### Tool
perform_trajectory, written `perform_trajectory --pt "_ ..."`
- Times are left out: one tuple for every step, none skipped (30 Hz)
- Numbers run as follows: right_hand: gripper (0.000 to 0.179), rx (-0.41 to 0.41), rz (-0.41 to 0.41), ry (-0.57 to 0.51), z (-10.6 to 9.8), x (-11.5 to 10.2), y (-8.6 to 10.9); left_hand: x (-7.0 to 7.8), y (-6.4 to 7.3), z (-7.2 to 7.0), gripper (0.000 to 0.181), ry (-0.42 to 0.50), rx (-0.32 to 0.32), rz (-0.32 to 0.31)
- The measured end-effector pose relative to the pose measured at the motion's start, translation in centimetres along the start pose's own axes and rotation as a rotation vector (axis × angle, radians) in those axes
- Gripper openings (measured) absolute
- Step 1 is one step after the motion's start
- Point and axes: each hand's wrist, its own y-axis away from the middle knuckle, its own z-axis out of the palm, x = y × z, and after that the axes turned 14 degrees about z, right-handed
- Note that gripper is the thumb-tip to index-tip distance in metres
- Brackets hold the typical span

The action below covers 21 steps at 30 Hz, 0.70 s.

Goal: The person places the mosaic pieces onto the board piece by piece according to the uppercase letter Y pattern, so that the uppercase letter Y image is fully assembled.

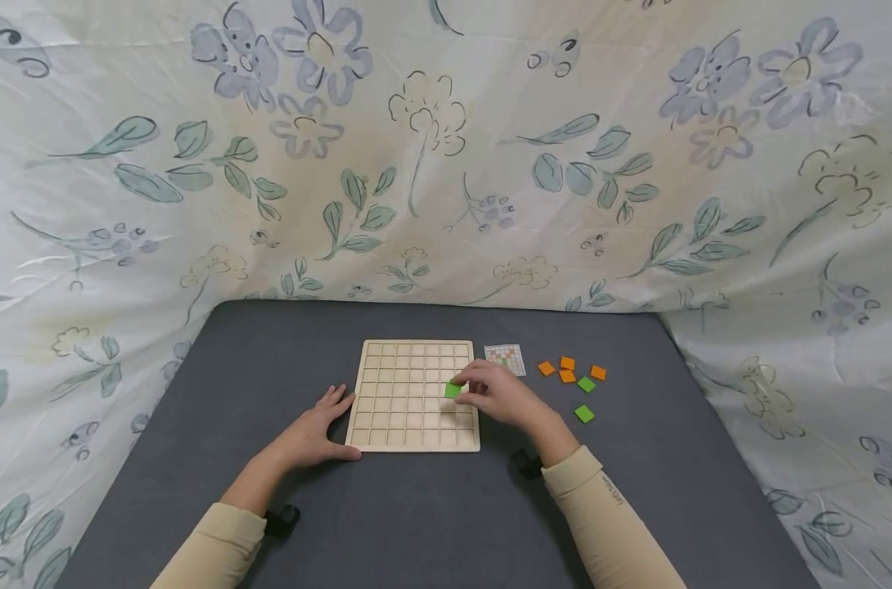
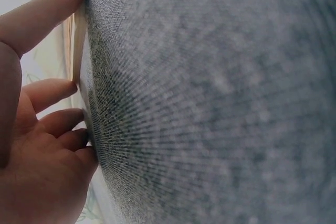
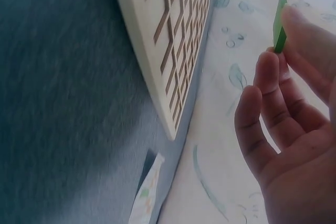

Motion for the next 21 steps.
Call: perform_trajectory --pt "0.027 -0.002 -0.004 -0.006 0.2 -0.2 -0.1 0.0 0.0 0.0 0.11 -0.002 -0.001 -0.001" --pt "0.028 -0.008 -0.007 -0.005 0.3 -0.3 -0.2 -0.1 0.0 0.0 0.11 -0.004 -0.002 -0.001" --pt "0.028 -0.013 -0.014 -0.004 0.5 -0.5 -0.3 -0.1 0.0 0.0 0.11 -0.005 -0.002 -0.002" --pt "0.028 -0.019 -0.018 -0.001 0.7 -0.7 -0.5 -0.2 -0.1 0.1 0.111 -0.006 -0.003 -0.002" --pt "0.028 -0.027 -0.02 0.003 0.9 -0.9 -0.6 -0.2 -0.1 0.1 0.111 -0.007 -0.003 -0.003" --pt "0.028 -0.035 -0.025 0.004 1.1 -1.1 -0.8 -0.3 0.0 0.1 0.111 -0.007 -0.004 -0.004" --pt "0.028 -0.043 -0.033 0.007 1.3 -1.2 -0.9 -0.3 0.0 0.1 0.111 -0.008 -0.005 -0.004" --pt "0.028 -0.049 -0.043 0.009 1.5 -1.4 -1.0 -0.3 0.0 0.2 0.111 -0.008 -0.005 -0.004" --pt "0.028 -0.052 -0.051 0.011 1.8 -1.5 -1.2 -0.3 0.1 0.2 0.111 -0.006 -0.004 -0.005" --pt "0.028 -0.055 -0.054 0.011 2.0 -1.6 -1.3 -0.3 0.1 0.3 0.111 -0.005 -0.003 -0.004" --pt "0.028 -0.058 -0.06 0.01 2.3 -1.6 -1.4 -0.2 0.2 0.3 0.111 -0.004 -0.002 -0.004" --pt "0.028 -0.061 -0.068 0.011 2.5 -1.6 -1.5 -0.2 0.2 0.4 0.111 -0.003 -0.001 -0.003" --pt "0.027 -0.062 -0.074 0.013 2.7 -1.6 -1.6 -0.2 0.2 0.4 0.111 -0.005 0.0 -0.002" --pt "0.027 -0.063 -0.072 0.017 3.0 -1.7 -1.6 -0.2 0.2 0.4 0.111 -0.006 0.001 -0.003" --pt "0.028 -0.065 -0.068 0.028 3.2 -1.7 -1.7 -0.2 0.2 0.5 0.111 -0.006 0.002 -0.004" --pt "0.028 -0.068 -0.066 0.032 3.4 -1.8 -1.7 -0.1 0.2 0.5 0.111 -0.008 0.002 -0.004" --pt "0.028 -0.074 -0.064 0.038 3.6 -1.9 -1.7 -0.1 0.2 0.6 0.111 -0.009 0.001 -0.004" --pt "0.029 -0.08 -0.06 0.043 3.8 -2.0 -1.8 -0.1 0.2 0.6 0.111 -0.012 0.0 -0.006" --pt "0.029 -0.085 -0.054 0.049 4.0 -2.2 -1.8 -0.1 0.2 0.6 0.111 -0.013 -0.001 -0.008" --pt "0.029 -0.09 -0.045 0.058 4.2 -2.3 -1.8 -0.1 0.2 0.6 0.111 -0.012 -0.001 -0.01" --pt "0.03 -0.091 -0.039 0.067 4.4 -2.4 -1.8 -0.1 0.2 0.7 0.111 -0.013 0.0 -0.009"
